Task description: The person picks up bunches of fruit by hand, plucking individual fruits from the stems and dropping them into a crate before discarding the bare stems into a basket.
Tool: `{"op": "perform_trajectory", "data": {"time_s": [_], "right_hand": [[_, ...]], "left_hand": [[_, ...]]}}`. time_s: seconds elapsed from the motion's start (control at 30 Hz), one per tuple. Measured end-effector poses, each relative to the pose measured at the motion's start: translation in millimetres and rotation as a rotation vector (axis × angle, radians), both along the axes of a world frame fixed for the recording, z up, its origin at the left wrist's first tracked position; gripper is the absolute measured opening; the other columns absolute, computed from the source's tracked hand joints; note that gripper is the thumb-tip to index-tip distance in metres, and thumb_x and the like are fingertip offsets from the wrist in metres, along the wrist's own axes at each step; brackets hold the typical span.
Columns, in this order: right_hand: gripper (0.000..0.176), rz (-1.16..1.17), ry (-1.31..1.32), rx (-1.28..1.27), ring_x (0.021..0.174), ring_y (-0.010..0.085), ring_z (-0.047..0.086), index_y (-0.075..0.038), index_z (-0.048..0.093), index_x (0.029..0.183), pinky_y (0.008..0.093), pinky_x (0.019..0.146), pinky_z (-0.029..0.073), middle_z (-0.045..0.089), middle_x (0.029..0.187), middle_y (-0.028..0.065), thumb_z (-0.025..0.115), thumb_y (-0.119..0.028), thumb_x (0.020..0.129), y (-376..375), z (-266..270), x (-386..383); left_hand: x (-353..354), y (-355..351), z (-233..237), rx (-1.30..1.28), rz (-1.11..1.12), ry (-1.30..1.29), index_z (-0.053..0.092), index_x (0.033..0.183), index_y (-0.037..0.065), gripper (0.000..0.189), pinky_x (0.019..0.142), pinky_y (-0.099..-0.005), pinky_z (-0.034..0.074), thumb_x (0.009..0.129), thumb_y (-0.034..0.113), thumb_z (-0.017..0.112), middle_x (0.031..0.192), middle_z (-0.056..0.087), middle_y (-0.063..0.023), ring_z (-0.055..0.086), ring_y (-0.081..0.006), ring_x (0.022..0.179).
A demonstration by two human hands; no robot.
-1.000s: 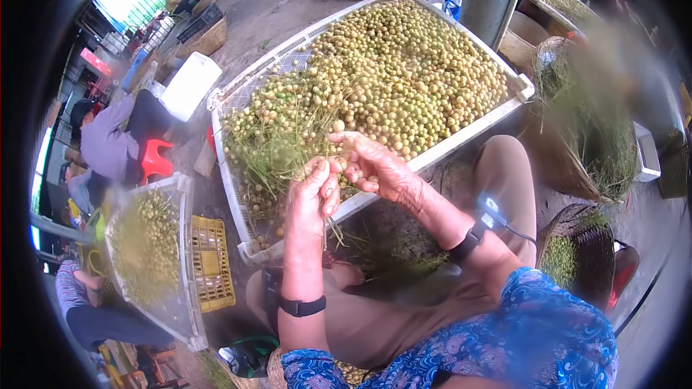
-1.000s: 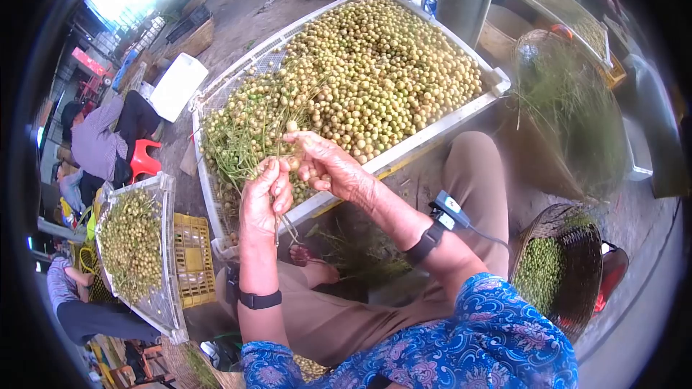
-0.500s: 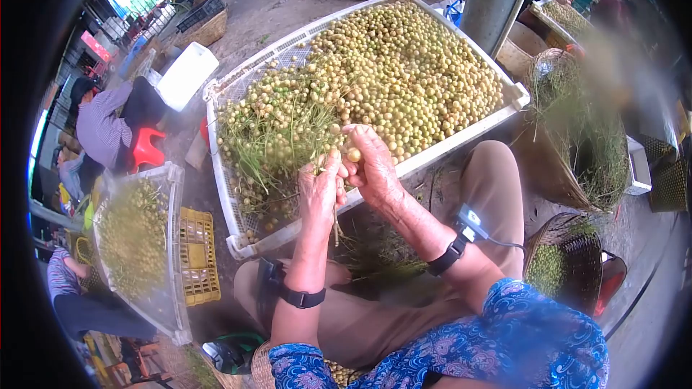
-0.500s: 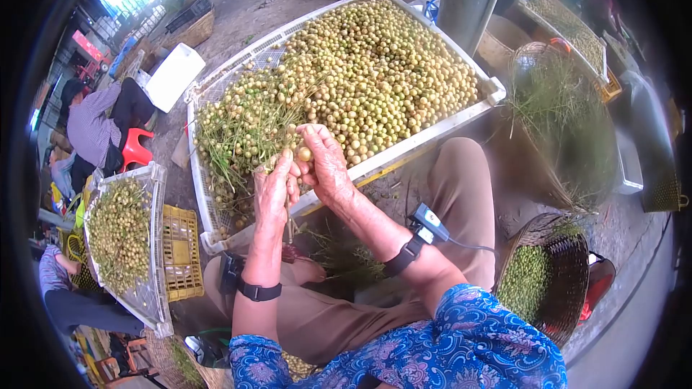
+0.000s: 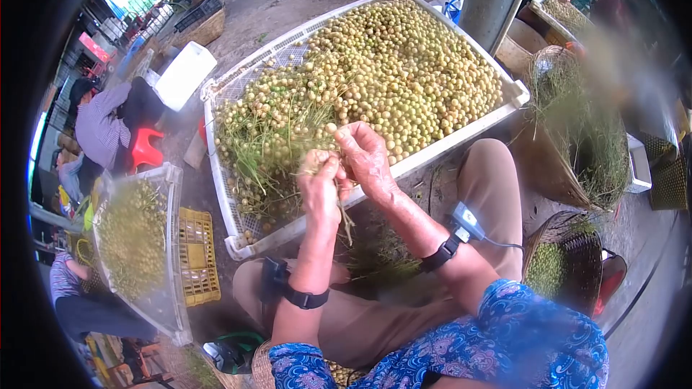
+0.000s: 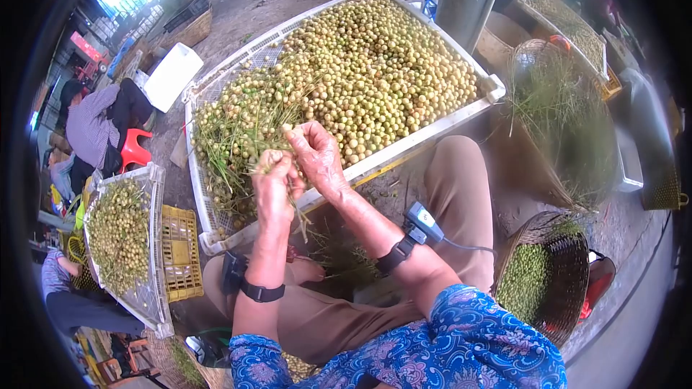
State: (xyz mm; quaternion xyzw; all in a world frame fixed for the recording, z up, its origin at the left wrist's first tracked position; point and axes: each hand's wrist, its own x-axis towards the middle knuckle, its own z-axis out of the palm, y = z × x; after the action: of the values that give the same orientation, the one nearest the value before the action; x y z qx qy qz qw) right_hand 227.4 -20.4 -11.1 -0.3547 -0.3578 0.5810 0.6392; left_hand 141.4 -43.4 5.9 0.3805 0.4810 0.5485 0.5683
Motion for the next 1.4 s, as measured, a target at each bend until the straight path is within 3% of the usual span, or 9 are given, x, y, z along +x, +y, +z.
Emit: {"op": "perform_trajectory", "data": {"time_s": [0.23, 0.53, 0.6, 0.73, 0.9, 1.03, 1.17, 1.33, 1.4], "right_hand": [[0.015, 0.333, 0.366, -0.089, 0.036, 0.0034, 0.032, -0.005, 0.051, 0.083, 0.0167, 0.029, 0.022, 0.043, 0.054, -0.0026, 0.053, -0.019, 0.084, 2, 5, 32], [0.019, 0.697, 1.094, -0.056, 0.036, 0.0039, 0.029, -0.002, 0.049, 0.089, 0.0154, 0.027, 0.022, 0.039, 0.056, -0.0019, 0.044, -0.020, 0.088, -5, -5, 40], [0.016, 0.268, 0.178, 0.001, 0.035, 0.0036, 0.030, -0.003, 0.050, 0.086, 0.0159, 0.028, 0.021, 0.042, 0.056, -0.0015, 0.044, -0.018, 0.087, -4, 8, 41], [0.016, 0.182, 0.258, -0.105, 0.035, 0.0036, 0.032, -0.005, 0.050, 0.084, 0.0162, 0.028, 0.021, 0.044, 0.056, -0.0010, 0.045, -0.020, 0.086, 3, -3, 47], [0.040, 0.500, 0.451, -0.182, 0.047, 0.0048, 0.040, -0.004, 0.049, 0.100, 0.0130, 0.030, 0.026, 0.050, 0.069, 0.0014, 0.040, -0.041, 0.087, -4, -3, 37], [0.021, 0.551, 0.476, -0.113, 0.043, 0.0028, 0.035, -0.004, 0.052, 0.089, 0.0126, 0.030, 0.024, 0.049, 0.066, -0.0001, 0.056, -0.024, 0.082, 1, -4, 39], [0.018, 0.479, 0.644, -0.197, 0.040, 0.0024, 0.034, -0.007, 0.052, 0.081, 0.0137, 0.029, 0.024, 0.048, 0.061, -0.0021, 0.052, -0.025, 0.085, 29, -3, 52], [0.024, 0.039, -0.230, 0.025, 0.036, 0.0038, 0.033, -0.012, 0.051, 0.064, 0.0195, 0.028, 0.028, 0.042, 0.047, -0.0036, 0.056, -0.030, 0.080, 67, 46, 79], [0.030, -0.108, -0.447, 0.067, 0.046, 0.0096, 0.046, -0.009, 0.055, 0.077, 0.0234, 0.034, 0.038, 0.053, 0.061, 0.0039, 0.057, -0.038, 0.077, 102, 55, 101]], "left_hand": [[-22, 6, 13, -0.132, -0.239, -0.441, 0.050, 0.082, 0.001, 0.007, 0.028, -0.0162, 0.022, 0.081, 0.008, 0.049, 0.055, 0.045, -0.0014, 0.037, -0.0062, 0.037], [-22, -2, 18, -0.172, -0.431, -0.402, 0.049, 0.082, 0.001, 0.008, 0.028, -0.0166, 0.024, 0.082, 0.009, 0.049, 0.054, 0.043, -0.0014, 0.035, -0.0062, 0.035], [-25, -1, 20, -0.165, -0.390, -0.363, 0.049, 0.082, 0.002, 0.008, 0.028, -0.0165, 0.024, 0.081, 0.009, 0.050, 0.054, 0.043, -0.0014, 0.035, -0.0057, 0.035], [-23, -6, 23, -0.185, -0.453, -0.419, 0.050, 0.080, 0.001, 0.010, 0.029, -0.0167, 0.023, 0.081, 0.011, 0.050, 0.052, 0.042, -0.0005, 0.035, -0.0055, 0.035], [-22, -9, 19, -0.247, -0.502, -0.439, 0.049, 0.080, 0.003, 0.007, 0.029, -0.0169, 0.026, 0.081, 0.009, 0.050, 0.053, 0.043, -0.0012, 0.037, -0.0072, 0.035], [-25, -8, 13, -0.255, -0.479, -0.404, 0.049, 0.079, 0.004, 0.006, 0.029, -0.0170, 0.025, 0.080, 0.009, 0.052, 0.052, 0.042, -0.0002, 0.036, -0.0067, 0.035], [-32, -7, 12, -0.251, -0.468, -0.366, 0.050, 0.079, 0.004, 0.006, 0.029, -0.0170, 0.022, 0.080, 0.009, 0.051, 0.053, 0.042, 0.0004, 0.036, -0.0064, 0.035], [-43, -6, 12, -0.217, -0.337, -0.399, 0.051, 0.081, 0.004, 0.006, 0.028, -0.0176, 0.021, 0.080, 0.009, 0.051, 0.053, 0.043, 0.0002, 0.036, -0.0067, 0.035], [-54, -3, 13, -0.192, -0.227, -0.445, 0.052, 0.082, 0.004, 0.006, 0.028, -0.0174, 0.022, 0.080, 0.009, 0.051, 0.053, 0.044, 0.0006, 0.037, -0.0066, 0.036]]}}
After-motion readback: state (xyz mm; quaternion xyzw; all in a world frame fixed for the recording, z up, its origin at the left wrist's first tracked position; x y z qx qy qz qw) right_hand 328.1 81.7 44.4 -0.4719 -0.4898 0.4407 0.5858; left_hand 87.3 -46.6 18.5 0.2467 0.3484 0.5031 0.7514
